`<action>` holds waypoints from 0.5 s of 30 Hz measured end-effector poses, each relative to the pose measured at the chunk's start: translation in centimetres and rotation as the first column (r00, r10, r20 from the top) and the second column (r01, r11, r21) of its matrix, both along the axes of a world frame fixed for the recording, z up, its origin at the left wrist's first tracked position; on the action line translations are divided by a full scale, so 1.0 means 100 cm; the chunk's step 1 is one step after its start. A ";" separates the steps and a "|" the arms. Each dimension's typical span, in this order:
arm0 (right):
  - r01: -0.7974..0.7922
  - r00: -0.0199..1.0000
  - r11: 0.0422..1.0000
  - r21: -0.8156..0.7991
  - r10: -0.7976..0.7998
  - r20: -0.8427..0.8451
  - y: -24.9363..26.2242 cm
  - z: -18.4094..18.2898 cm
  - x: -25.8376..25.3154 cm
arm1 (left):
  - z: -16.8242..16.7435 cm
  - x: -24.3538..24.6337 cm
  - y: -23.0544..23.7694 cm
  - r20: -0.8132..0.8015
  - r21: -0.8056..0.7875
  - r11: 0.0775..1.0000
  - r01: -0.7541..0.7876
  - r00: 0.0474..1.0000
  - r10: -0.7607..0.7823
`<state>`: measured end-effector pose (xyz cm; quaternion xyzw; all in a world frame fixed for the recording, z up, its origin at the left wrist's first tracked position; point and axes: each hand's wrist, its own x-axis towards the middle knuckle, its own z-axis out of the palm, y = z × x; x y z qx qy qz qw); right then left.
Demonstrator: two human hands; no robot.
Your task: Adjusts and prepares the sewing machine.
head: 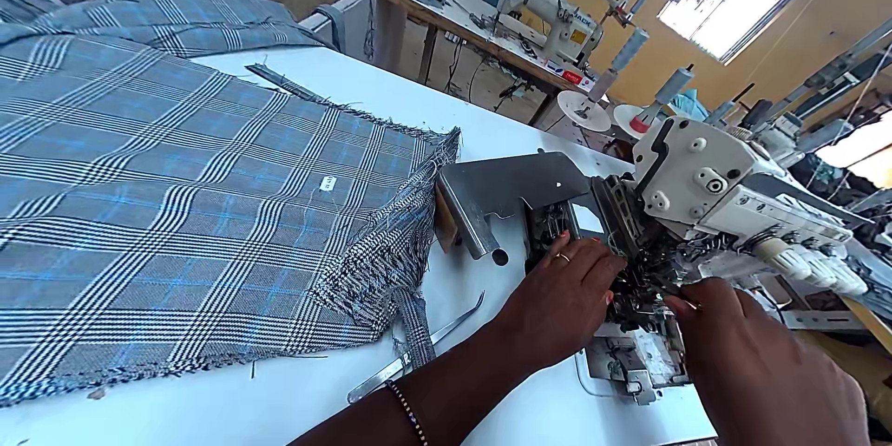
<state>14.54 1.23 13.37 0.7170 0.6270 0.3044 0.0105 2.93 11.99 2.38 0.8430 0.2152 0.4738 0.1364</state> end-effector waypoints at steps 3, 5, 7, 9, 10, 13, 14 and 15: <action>-0.023 0.998 1.000 -0.013 0.024 0.064 0.004 0.005 -0.001 | 0.000 -0.001 0.000 -0.006 -0.001 1.000 0.006 1.000 -0.006; -0.026 0.994 0.999 -0.028 0.028 0.104 0.008 0.008 -0.002 | 0.001 -0.001 -0.001 -0.014 -0.009 1.000 0.008 1.000 -0.008; -0.017 0.989 0.998 -0.058 0.025 0.144 0.012 0.012 -0.004 | 0.000 -0.001 -0.001 -0.011 -0.004 1.000 0.004 1.000 -0.004; -0.001 0.985 0.996 -0.094 0.018 0.173 0.016 0.016 -0.006 | -0.001 0.000 -0.001 0.000 -0.006 1.000 0.007 1.000 -0.007; 0.009 0.982 0.994 -0.112 0.012 0.186 0.018 0.017 -0.007 | -0.001 0.000 0.000 0.005 -0.009 1.000 0.010 1.000 -0.010; 0.008 0.976 0.988 -0.157 0.026 0.215 0.023 0.018 -0.007 | 0.000 0.000 -0.001 0.023 -0.030 0.999 0.026 0.999 -0.026; 0.007 0.975 0.985 -0.172 0.032 0.220 0.024 0.019 -0.006 | 0.000 0.000 -0.001 0.030 -0.033 0.999 0.030 0.999 -0.029; 0.014 0.973 0.981 -0.194 0.031 0.227 0.025 0.020 -0.006 | 0.001 0.000 -0.001 0.031 -0.038 0.999 0.034 0.999 -0.033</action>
